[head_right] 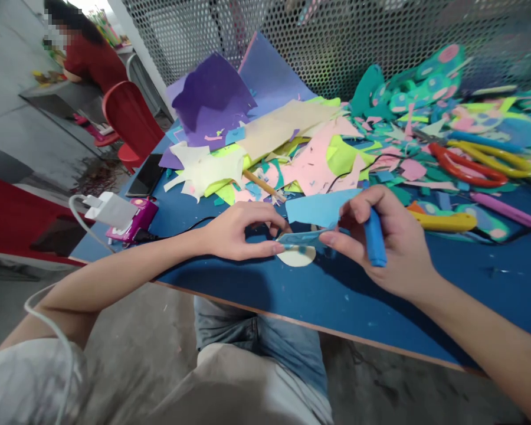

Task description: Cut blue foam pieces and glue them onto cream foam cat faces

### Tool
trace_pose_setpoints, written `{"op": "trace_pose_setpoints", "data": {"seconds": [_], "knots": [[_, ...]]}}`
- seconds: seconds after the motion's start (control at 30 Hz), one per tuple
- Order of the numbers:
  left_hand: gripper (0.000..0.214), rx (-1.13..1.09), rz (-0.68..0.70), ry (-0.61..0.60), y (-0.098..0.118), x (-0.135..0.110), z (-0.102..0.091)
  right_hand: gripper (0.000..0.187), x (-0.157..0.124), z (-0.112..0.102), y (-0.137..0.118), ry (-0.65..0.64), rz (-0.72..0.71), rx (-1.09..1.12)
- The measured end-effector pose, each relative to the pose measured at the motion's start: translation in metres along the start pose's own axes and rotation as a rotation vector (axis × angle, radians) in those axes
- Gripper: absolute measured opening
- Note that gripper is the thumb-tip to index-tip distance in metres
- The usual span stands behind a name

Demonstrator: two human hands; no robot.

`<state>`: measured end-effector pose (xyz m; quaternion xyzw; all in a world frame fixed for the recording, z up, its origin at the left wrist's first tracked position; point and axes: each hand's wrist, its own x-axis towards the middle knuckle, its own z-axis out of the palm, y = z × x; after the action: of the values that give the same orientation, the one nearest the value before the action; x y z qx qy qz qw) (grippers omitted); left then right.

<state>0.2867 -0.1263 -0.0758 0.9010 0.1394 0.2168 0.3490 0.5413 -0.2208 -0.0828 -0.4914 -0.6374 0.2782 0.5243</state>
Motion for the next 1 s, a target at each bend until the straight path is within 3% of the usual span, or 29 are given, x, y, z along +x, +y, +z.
{"op": "trace_pose_setpoints", "data": {"seconds": [0.17,0.33,0.5,0.67,0.8,1.0], "knots": [[0.043,-0.161,-0.077,0.061,0.001,0.004,0.006,0.046,0.009,0.003,-0.004,-0.048,-0.067,-0.081],[0.038,-0.269,-0.149,0.228,-0.005,0.006,0.011,0.042,0.023,0.01,-0.007,-0.161,-0.119,-0.119],[0.028,-0.384,-0.174,0.471,-0.018,0.009,-0.006,0.038,0.032,0.004,0.0,-0.415,-0.073,-0.175],[0.036,-0.522,-0.347,0.591,-0.03,0.012,-0.017,0.035,0.034,-0.003,0.01,-0.661,0.023,-0.219],[0.052,-0.636,-0.511,0.681,-0.032,0.016,-0.014,0.035,0.033,-0.003,0.016,-0.682,-0.023,-0.3],[0.033,-0.63,-0.555,0.667,-0.026,0.017,-0.01,0.024,0.034,0.001,0.021,-0.677,-0.081,-0.376]]}}
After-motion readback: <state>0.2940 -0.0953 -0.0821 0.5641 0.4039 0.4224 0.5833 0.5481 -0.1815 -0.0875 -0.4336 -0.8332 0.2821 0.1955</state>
